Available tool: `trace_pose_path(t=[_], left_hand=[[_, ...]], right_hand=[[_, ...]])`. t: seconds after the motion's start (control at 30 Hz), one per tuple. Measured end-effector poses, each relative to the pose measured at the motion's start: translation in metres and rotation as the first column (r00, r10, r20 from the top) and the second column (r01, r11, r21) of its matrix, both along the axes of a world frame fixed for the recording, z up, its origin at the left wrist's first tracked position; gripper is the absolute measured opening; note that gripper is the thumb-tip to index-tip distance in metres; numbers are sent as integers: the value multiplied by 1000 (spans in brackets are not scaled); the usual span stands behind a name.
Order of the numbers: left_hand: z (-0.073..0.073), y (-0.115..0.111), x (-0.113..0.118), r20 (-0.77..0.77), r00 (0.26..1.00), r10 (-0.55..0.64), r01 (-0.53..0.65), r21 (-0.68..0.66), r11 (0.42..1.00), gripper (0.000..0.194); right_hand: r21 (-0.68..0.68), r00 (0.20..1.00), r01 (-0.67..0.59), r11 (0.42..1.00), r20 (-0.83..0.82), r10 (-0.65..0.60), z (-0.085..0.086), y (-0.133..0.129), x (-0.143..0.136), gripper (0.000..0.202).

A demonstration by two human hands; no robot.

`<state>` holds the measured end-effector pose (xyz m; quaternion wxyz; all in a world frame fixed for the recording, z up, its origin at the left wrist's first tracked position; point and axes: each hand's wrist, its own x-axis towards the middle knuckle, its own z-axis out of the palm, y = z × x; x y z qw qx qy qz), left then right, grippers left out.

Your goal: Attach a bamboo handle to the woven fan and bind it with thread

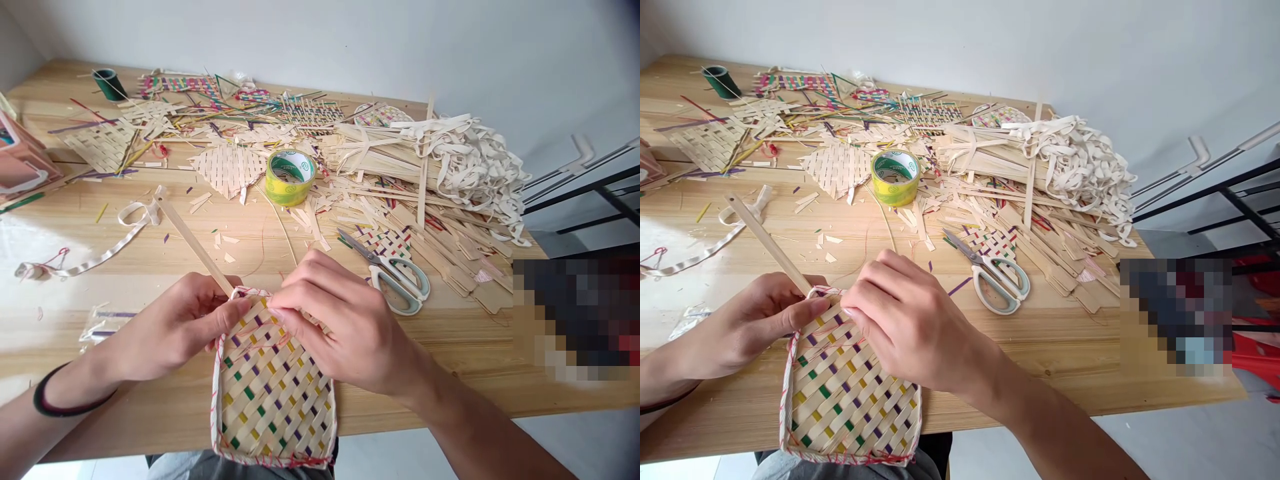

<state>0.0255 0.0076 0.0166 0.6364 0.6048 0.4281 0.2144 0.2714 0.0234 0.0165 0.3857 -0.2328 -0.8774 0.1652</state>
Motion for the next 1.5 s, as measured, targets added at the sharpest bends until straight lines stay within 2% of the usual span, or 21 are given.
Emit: trace_pose_path(t=[0.17,0.37,0.63,0.73,0.83,0.93,1.0,1.1,1.2,1.27,1.5], left_hand=[[2,0,0,-34,999,-2,1,-11,1000,52],[4,1,1,-2,1000,-16,15,-52,999,49],[2,1,0,-23,1000,-6,5,-42,999,50],[2,2,-2,-1,1000,-30,30,-62,998,51],[3,1,-4,37,997,-73,75,-69,995,54],[4,-1,-7,91,991,-100,107,-75,991,49],[5,-3,-8,120,986,-119,130,-88,988,47],[6,-5,-8,146,979,-140,152,-72,986,42],[8,-4,-7,150,980,-128,133,-26,991,38],[9,-3,-6,162,979,-127,133,-27,991,36],[8,-3,-6,210,972,-101,111,-40,993,33]], right_hand=[[60,1000,-16,998,20,15,-6,2,-1,21],[47,1000,7,999,4,-7,-6,3,0,15],[78,1000,6,997,29,-8,-8,1,-1,20],[27,1000,-4,1000,-7,4,-2,0,3,13],[-124,994,43,991,-95,-55,11,3,15,12],[-307,971,96,947,-182,-157,20,13,30,18],[-408,969,50,912,-200,-142,20,22,37,16],[-500,981,-125,857,-192,31,11,31,37,11],[-544,949,-315,777,-205,240,-1,31,27,9],[-591,924,-382,711,-248,291,-8,29,20,13],[-751,920,-390,533,-343,191,-17,23,13,12]])
